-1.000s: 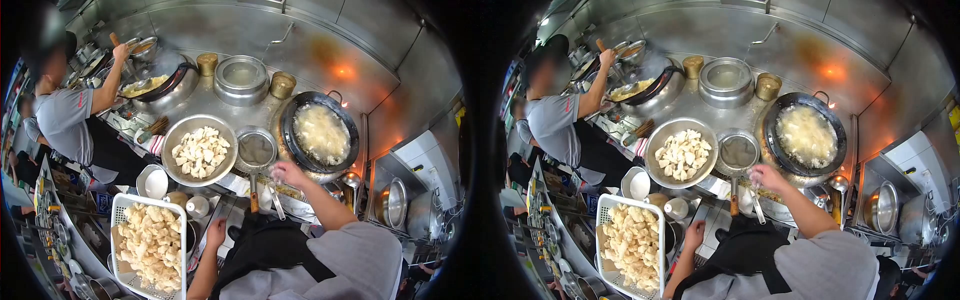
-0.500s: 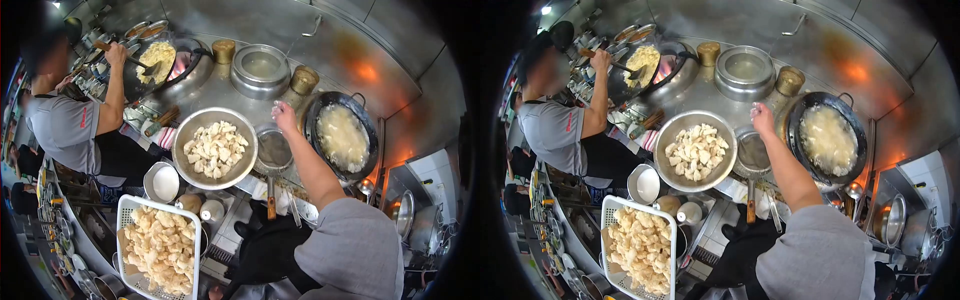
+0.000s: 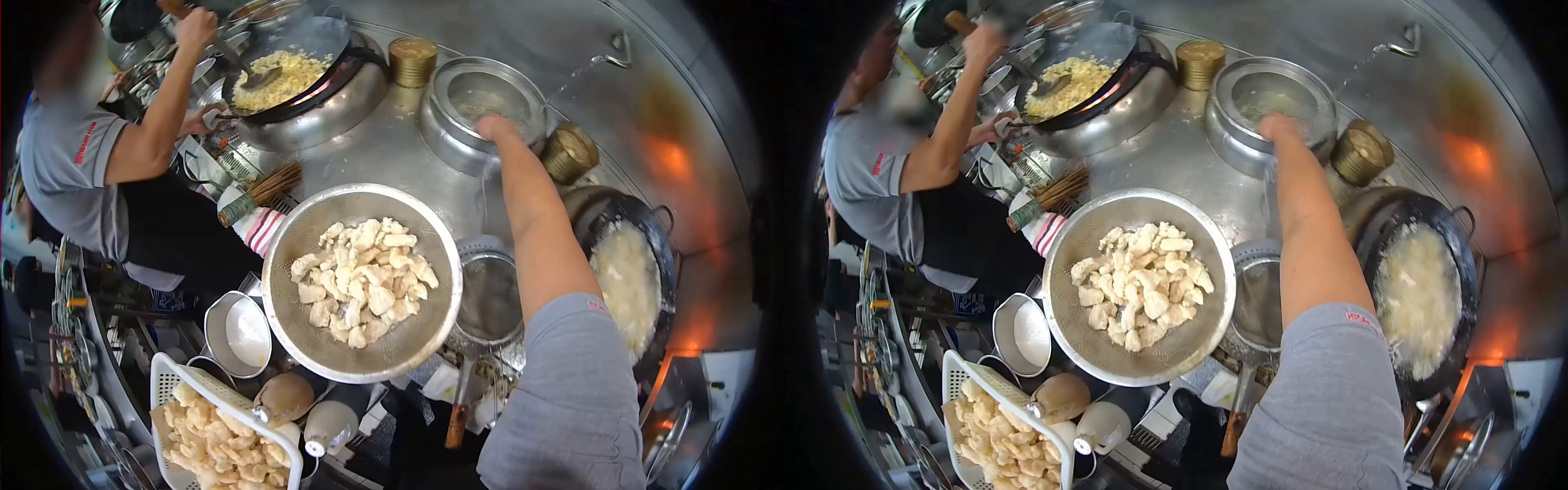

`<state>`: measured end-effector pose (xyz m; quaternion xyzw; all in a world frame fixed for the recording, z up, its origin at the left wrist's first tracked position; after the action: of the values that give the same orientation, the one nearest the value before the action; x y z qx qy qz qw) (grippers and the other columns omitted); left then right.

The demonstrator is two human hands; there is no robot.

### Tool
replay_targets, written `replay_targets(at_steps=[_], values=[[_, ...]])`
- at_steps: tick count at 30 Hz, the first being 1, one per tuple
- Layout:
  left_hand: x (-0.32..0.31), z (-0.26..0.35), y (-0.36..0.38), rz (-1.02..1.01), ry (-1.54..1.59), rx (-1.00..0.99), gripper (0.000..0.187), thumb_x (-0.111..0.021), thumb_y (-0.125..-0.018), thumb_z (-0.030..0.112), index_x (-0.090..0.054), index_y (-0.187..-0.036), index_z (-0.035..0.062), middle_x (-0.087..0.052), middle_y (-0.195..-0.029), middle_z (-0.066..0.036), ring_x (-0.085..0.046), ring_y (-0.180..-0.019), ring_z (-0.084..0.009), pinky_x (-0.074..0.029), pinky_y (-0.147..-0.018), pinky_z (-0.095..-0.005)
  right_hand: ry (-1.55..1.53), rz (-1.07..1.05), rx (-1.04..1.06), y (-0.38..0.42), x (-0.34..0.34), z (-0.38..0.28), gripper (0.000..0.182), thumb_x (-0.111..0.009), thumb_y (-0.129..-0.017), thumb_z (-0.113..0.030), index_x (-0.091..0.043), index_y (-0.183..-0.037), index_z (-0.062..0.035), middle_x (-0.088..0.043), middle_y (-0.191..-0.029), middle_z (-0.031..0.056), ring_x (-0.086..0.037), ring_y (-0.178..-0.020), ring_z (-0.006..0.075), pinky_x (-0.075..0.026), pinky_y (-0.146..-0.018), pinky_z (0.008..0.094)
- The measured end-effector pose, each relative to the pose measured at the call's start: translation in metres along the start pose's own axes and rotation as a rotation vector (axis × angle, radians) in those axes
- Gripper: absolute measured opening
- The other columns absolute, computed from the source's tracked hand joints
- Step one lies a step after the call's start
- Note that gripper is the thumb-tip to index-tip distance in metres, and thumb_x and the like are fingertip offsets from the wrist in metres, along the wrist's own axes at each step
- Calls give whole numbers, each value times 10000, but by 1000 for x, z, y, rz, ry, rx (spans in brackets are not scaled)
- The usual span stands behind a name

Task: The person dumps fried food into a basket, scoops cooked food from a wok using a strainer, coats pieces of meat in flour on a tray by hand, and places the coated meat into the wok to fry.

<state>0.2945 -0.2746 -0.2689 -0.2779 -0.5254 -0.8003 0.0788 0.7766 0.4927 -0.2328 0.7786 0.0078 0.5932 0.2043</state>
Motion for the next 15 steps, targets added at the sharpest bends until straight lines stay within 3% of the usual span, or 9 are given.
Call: replay_targets(at_steps=[3,6,8,10,12,13,14,15], values=[[-3,-1,-6,1,36,37,88,-508,-833,129,-567,-778,93,-554,-663,-68,-562,-587,-217,-419,-492,-355,45,65,28,-31,-16,15,394,-448,-883,-245,-583,-1222,-97,-523,-1309,159,-503,-1206,332,-398,-1007,447],[-4,-16,2,-20,70,47,94,-501,-839,131,-556,-771,98,-543,-655,-55,-552,-574,-201,-410,-477,-341,-235,413,187,4,18,16,319,-499,-855,-215,-638,-1107,-76,-604,-1154,195,-569,-1091,371,-462,-913,456],[-1,-26,10,-21,106,39,98,-496,-844,133,-548,-767,101,-536,-650,-45,-546,-566,-190,-404,-467,-332,-484,629,-9,35,20,32,282,-525,-839,-213,-663,-1048,-84,-628,-1083,206,-592,-1036,382,-482,-867,460],[3,-41,24,-28,141,28,103,-491,-848,134,-541,-763,104,-529,-645,-36,-539,-558,-179,-398,-457,-322,-554,579,-189,68,23,47,247,-550,-822,-210,-688,-988,-91,-651,-1013,217,-615,-981,394,-502,-822,463],[12,-59,35,-44,171,10,109,-487,-853,136,-534,-759,107,-521,-639,-27,-533,-550,-168,-392,-447,-313,-344,356,-169,137,30,45,276,-582,-807,-219,-670,-1026,-73,-639,-1078,209,-611,-1017,372,-491,-863,450],[13,-77,39,-45,207,-7,111,-484,-855,136,-530,-757,109,-518,-637,-23,-530,-546,-162,-389,-441,-308,-169,345,-78,185,29,48,311,-588,-799,-214,-650,-1068,-69,-619,-1132,202,-594,-1054,366,-477,-894,444],[17,-95,44,-50,228,-7,115,-482,-857,137,-526,-755,110,-514,-634,-18,-526,-542,-157,-387,-436,-304,17,305,-2,200,-2,58,352,-594,-791,-209,-629,-1111,-65,-598,-1186,194,-577,-1090,360,-464,-924,438],[22,-117,52,-58,246,-1,118,-480,-860,138,-523,-753,112,-510,-632,-13,-523,-538,-151,-384,-431,-299,13,315,2,188,-31,74,352,-594,-791,-209,-629,-1111,-65,-598,-1186,194,-577,-1090,360,-464,-924,438]])
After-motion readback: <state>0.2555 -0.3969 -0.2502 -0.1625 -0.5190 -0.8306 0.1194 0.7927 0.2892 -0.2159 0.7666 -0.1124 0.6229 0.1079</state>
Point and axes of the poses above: each hand's wrist, its own y-axis away from the middle knuckle, its own x-axis out of the back of the hand, z = x × y, the point moved 4 cm from there along -y, towards the middle knuckle
